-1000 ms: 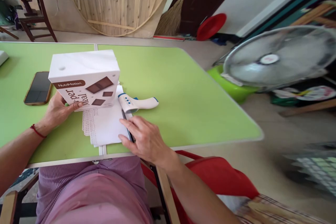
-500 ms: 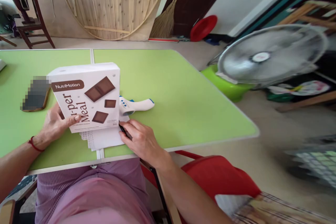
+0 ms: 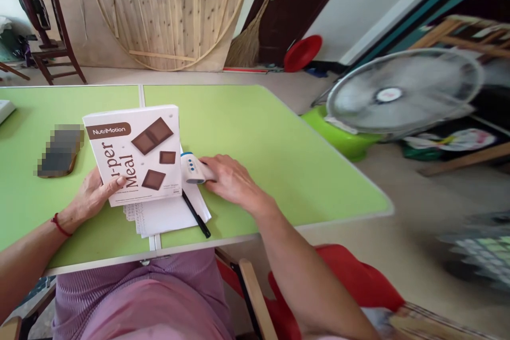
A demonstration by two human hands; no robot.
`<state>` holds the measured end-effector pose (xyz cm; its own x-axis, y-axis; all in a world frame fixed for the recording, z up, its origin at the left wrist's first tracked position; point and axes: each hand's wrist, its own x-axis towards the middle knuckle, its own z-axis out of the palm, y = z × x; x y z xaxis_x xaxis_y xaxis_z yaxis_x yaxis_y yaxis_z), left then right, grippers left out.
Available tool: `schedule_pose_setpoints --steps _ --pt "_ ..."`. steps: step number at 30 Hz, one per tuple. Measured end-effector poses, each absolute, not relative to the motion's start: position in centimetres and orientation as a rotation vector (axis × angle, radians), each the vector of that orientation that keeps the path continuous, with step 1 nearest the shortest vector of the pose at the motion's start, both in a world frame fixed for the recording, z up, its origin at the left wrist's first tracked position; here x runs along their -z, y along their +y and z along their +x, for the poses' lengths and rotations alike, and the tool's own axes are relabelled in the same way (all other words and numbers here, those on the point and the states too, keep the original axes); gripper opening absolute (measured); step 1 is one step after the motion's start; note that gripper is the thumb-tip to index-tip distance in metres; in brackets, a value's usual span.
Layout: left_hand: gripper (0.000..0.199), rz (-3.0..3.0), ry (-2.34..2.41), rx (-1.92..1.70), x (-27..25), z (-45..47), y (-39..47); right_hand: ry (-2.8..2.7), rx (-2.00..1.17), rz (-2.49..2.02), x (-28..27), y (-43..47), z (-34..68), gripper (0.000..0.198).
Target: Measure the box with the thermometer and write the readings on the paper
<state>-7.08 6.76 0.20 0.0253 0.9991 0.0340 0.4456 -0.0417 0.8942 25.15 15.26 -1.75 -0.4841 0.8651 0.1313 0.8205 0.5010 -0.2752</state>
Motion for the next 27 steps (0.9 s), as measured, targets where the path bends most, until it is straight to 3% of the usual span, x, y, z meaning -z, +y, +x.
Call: schedule_pose_setpoints --steps 3,8,11,27 --pt "0.074 1.569 1.492 -0.985 -0.1 -7.0 6.9 -1.972 -0.471 -1.512 1.1 12.7 25.4 0.049" --pt "0.076 1.582 1.509 -1.008 -0.1 -7.3 7.2 -1.398 -1.352 -1.081 0.3 5.3 22.1 0.04" --pt "0.076 1.596 1.529 -1.009 -0.3 -7.3 7.3 -1.188 -1.654 -0.942 0.5 2.4 18.5 0.036" --pt "0.066 1.601 1.454 -1.035 -0.6 -7.1 7.3 -0.995 -1.847 -0.924 1.6 2.6 14.6 0.038"
